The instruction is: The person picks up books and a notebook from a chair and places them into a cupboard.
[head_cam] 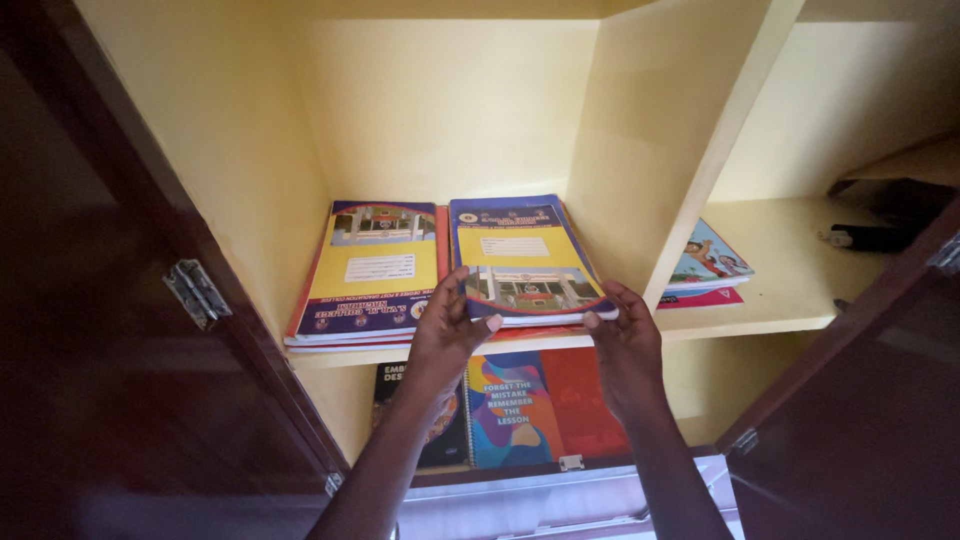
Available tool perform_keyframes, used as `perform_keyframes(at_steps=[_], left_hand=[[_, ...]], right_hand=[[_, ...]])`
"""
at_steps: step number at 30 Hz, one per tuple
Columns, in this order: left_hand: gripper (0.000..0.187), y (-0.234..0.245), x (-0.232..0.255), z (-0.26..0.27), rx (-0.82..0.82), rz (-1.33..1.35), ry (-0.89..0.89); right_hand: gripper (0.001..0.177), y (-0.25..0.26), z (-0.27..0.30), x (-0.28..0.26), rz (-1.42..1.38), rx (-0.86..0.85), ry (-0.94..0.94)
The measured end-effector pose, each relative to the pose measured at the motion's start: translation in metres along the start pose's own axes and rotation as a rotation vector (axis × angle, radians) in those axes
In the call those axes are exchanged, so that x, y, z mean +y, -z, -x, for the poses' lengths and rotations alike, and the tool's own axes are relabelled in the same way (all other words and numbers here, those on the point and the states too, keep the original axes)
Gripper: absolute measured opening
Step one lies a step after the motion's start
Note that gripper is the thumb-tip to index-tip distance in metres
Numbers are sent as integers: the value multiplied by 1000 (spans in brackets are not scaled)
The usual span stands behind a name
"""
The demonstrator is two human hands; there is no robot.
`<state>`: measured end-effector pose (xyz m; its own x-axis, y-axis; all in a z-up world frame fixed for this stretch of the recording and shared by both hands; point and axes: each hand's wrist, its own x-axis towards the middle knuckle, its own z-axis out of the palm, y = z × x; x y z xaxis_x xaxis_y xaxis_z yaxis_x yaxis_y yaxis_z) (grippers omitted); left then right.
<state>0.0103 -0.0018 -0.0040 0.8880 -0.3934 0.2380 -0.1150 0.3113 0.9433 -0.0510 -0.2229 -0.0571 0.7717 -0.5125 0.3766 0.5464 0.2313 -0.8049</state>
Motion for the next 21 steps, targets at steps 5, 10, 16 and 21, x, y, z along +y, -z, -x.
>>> perform_keyframes(at_steps=[5, 10, 16, 21], left_hand=[[72, 7, -14, -16, 40, -93, -24], [62, 6, -8, -19, 88, -16, 3], [51, 13, -8, -18, 203, 122, 16], [51, 32, -25, -22, 203, 133, -105]], right_hand=[[48, -1, -9, 11, 90, 47, 30], [47, -7, -15, 13, 126, 57, -3], [39, -28, -9, 21, 117, 25, -20], [38, -46, -7, 26, 121, -10, 104]])
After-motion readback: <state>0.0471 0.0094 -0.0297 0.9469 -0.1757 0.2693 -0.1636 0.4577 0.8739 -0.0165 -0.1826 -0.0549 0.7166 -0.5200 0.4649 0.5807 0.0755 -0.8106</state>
